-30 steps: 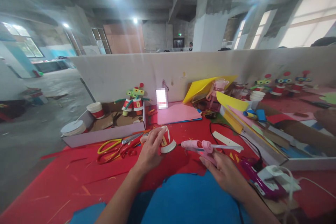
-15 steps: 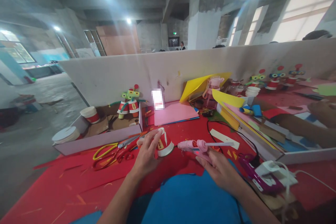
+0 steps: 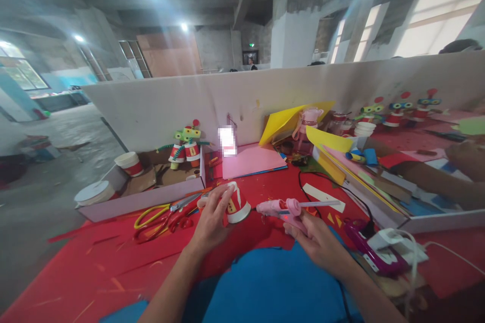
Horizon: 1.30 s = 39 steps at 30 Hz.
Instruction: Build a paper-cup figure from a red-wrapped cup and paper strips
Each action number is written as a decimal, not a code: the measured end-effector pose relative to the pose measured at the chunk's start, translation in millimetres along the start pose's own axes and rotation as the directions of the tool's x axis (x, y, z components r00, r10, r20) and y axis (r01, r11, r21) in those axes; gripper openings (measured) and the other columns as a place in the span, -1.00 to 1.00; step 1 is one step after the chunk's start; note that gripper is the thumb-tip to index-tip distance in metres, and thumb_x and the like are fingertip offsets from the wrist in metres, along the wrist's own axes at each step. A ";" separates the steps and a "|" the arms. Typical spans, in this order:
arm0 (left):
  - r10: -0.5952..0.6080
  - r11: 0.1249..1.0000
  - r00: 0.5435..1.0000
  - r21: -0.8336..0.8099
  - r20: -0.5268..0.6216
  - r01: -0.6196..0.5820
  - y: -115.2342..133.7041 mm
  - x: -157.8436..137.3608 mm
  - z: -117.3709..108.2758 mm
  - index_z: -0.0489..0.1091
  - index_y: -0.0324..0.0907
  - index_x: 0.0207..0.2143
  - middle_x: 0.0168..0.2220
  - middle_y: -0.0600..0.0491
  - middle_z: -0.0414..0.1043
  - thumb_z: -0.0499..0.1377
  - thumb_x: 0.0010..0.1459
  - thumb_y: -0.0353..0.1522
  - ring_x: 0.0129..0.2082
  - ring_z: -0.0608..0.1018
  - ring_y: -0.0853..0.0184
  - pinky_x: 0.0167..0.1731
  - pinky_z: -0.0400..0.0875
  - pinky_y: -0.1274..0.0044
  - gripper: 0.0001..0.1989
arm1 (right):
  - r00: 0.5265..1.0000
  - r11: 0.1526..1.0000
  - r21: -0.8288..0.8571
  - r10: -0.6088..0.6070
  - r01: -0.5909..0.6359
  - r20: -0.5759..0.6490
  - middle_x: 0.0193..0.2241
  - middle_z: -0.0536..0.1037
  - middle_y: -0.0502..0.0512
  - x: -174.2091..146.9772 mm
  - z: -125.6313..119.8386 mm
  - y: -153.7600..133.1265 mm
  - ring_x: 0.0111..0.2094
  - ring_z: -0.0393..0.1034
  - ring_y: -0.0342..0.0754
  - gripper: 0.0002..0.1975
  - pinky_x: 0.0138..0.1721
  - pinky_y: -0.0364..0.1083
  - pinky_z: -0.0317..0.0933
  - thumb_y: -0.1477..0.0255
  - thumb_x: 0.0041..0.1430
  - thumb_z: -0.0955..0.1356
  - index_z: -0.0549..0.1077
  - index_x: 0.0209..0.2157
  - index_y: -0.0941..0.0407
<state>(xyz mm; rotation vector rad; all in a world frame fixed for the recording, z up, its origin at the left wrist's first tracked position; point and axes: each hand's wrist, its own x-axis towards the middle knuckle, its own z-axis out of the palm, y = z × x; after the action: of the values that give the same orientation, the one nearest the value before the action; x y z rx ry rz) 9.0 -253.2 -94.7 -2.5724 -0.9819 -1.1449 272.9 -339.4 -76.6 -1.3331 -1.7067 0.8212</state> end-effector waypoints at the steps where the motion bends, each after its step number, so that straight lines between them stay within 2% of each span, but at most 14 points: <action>1: -0.004 1.000 1.000 -0.002 0.001 0.004 -0.3 -0.2 0.1 -0.13 -0.04 0.33 0.14 -0.17 0.19 0.18 0.01 -0.52 0.13 0.32 0.07 0.05 0.34 0.25 -0.12 | 1.000 1.000 0.007 0.011 -0.011 0.002 -0.30 0.60 0.19 0.0 0.3 0.3 -0.23 0.52 0.11 -0.60 -0.20 -0.05 0.39 0.16 0.26 0.23 0.45 -0.10 0.17; 7: -0.006 1.000 1.000 -0.023 0.013 0.007 -2.0 -1.3 0.5 -0.13 -0.03 0.33 0.13 -0.17 0.18 0.20 0.02 -0.51 0.14 0.31 0.07 0.06 0.33 0.25 -0.12 | 0.999 0.997 0.073 0.008 -0.010 0.031 -0.21 0.60 0.21 1.1 -0.8 -3.7 -0.18 0.50 0.11 -0.54 -0.09 -0.02 0.35 0.13 0.25 0.23 0.42 0.00 0.16; 11: -0.014 1.000 1.000 -0.026 0.023 0.015 -0.5 -0.5 -0.5 -0.13 -0.02 0.33 0.13 -0.16 0.18 0.19 0.03 -0.50 0.13 0.31 0.07 0.05 0.33 0.24 -0.13 | 0.997 0.992 0.100 0.074 -0.077 0.037 -0.25 0.61 0.16 1.6 -0.5 -3.7 -0.41 0.49 0.02 -0.52 -0.30 -0.06 0.38 0.10 0.25 0.23 0.39 0.03 0.13; 14: -0.013 0.999 0.999 -0.029 0.030 0.014 0.6 0.2 -1.3 -0.15 -0.01 0.33 0.13 -0.16 0.17 0.17 0.01 -0.53 0.13 0.31 0.07 0.05 0.34 0.24 -0.11 | 0.994 0.990 0.090 0.101 -0.104 0.039 -0.34 0.60 0.13 2.0 -0.3 -2.5 -0.52 0.42 -0.03 -0.55 -0.45 -0.10 0.32 0.08 0.23 0.24 0.45 -0.09 0.14; 19: -0.015 0.999 1.000 -0.036 0.027 0.016 0.8 0.2 -1.9 -0.16 0.01 0.34 0.14 -0.16 0.17 0.17 0.01 -0.53 0.13 0.31 0.06 0.04 0.35 0.22 -0.10 | 0.996 0.994 0.066 0.086 -0.087 0.016 -0.46 0.56 0.10 1.8 -1.1 -3.1 -0.43 0.45 0.00 -0.59 -0.39 -0.10 0.32 0.11 0.21 0.25 0.46 -0.18 0.17; 24: -0.021 0.999 0.999 -0.036 0.024 0.022 1.3 -0.5 -2.4 -0.15 -0.01 0.34 0.15 -0.15 0.17 0.17 0.01 -0.53 0.14 0.31 0.07 0.05 0.33 0.25 -0.11 | 0.999 0.998 0.047 0.036 -0.036 0.000 -0.36 0.58 0.14 1.3 -1.6 -4.9 -0.31 0.48 0.05 -0.61 -0.26 -0.08 0.34 0.14 0.22 0.24 0.45 -0.16 0.15; 32: -0.012 0.999 1.000 -0.033 0.014 0.013 0.9 0.0 -2.0 -0.17 -0.01 0.34 0.14 -0.17 0.16 0.18 0.02 -0.50 0.13 0.31 0.07 0.04 0.34 0.26 -0.11 | 0.999 0.999 0.006 0.034 -0.034 -0.016 -0.46 0.53 0.10 2.2 -1.8 -2.8 -0.39 0.44 0.02 -0.64 -0.28 -0.10 0.33 0.13 0.23 0.23 0.45 -0.26 0.13; 39: -0.024 0.997 0.999 -0.072 -0.023 0.022 2.9 -1.1 -3.8 -0.10 0.01 0.33 0.15 -0.15 0.19 0.18 0.04 -0.50 0.14 0.31 0.07 0.05 0.32 0.25 -0.15 | 1.000 0.999 0.051 0.011 -0.010 -0.029 -0.40 0.53 0.11 4.1 -2.4 -2.1 -0.33 0.43 0.03 -0.63 -0.26 -0.09 0.32 0.13 0.22 0.24 0.43 -0.16 0.12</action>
<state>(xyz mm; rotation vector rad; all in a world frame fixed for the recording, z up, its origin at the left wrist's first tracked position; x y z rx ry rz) 8.0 -257.4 -92.5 -2.6026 -0.9853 -1.2357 273.5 -335.9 -72.8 -1.3148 -1.6475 0.8416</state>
